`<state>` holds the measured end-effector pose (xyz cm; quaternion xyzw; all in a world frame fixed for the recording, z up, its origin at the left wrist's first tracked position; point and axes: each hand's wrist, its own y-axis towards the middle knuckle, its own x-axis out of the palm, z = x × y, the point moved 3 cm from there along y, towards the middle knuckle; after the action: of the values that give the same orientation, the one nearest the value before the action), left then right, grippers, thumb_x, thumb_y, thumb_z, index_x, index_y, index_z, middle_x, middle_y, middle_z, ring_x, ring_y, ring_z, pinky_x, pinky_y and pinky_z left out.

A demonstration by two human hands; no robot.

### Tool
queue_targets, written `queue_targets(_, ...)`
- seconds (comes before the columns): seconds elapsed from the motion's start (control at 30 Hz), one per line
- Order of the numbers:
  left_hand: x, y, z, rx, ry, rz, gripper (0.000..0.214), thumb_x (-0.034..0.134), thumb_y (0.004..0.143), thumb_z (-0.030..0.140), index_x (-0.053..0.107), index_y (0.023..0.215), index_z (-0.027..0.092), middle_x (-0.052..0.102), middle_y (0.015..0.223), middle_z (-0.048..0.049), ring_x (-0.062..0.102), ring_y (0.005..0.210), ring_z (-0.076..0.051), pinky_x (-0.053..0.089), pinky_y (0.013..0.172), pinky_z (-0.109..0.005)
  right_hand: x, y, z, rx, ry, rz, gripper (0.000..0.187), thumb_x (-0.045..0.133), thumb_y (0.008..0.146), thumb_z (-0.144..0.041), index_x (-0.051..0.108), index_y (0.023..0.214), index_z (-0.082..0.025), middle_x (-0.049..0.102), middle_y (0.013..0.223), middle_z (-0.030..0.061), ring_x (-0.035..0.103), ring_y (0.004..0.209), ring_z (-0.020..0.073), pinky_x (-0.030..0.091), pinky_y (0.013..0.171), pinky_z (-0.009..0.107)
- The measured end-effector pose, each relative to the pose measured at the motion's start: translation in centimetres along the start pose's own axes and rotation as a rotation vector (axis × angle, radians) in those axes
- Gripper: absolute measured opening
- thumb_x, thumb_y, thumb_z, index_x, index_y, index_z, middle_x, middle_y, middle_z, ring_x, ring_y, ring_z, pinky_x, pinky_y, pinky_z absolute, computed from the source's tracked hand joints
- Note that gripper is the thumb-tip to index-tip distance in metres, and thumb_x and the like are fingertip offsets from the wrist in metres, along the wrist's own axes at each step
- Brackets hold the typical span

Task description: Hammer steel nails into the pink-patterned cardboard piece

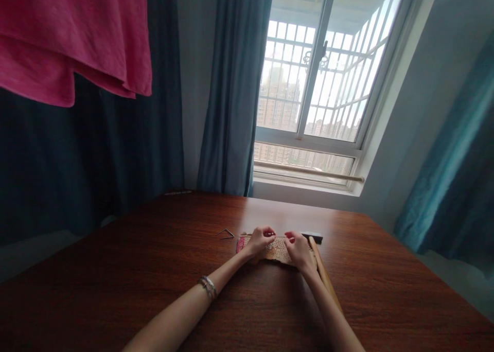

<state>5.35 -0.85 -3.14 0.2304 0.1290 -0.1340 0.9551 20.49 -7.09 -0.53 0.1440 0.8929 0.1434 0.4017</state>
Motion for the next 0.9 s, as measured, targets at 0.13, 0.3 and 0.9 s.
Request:
queue_targets(0.13,-0.1,-0.2,0.4,-0.016,-0.004,0.001,0.014,0.061,0.065,0.027,0.067,0.071,0.016,0.065,0.070,-0.0039,0.058,0.069,-0.017,0.045,0.066,-0.026,-4.2,-1.0,1.0,0.081,-0.308,0.068,0.030,0.042,0.081,-0.025,0.061,0.104,-0.020,0.062,0.102,0.0094,0.058,0.092,0.0203,0.042,0.077,0.026)
queue_targets(0.3,-0.2,-0.4,0.6,-0.019,0.000,-0.004,0.015,0.060,0.065,0.026,0.067,0.072,0.015,0.066,0.070,-0.0043,0.059,0.069,-0.016,0.046,0.066,-0.026,-6.4,-2.8,3.2,0.227,-0.652,0.054,0.036,0.041,0.083,-0.031,0.053,0.115,-0.018,0.056,0.103,0.0165,0.055,0.097,0.0285,0.043,0.075,0.036)
queue_targets(0.9,-0.2,-0.3,0.3,0.012,0.011,0.009,0.016,0.059,0.066,0.028,0.067,0.072,0.015,0.066,0.071,-0.0053,0.060,0.068,-0.016,0.046,0.065,-0.026,-5.8,-3.8,6.4,0.411,-0.532,-0.322,0.037,0.037,0.082,-0.037,0.057,0.101,-0.011,0.065,0.098,0.0212,0.061,0.096,0.0313,0.044,0.076,0.041)
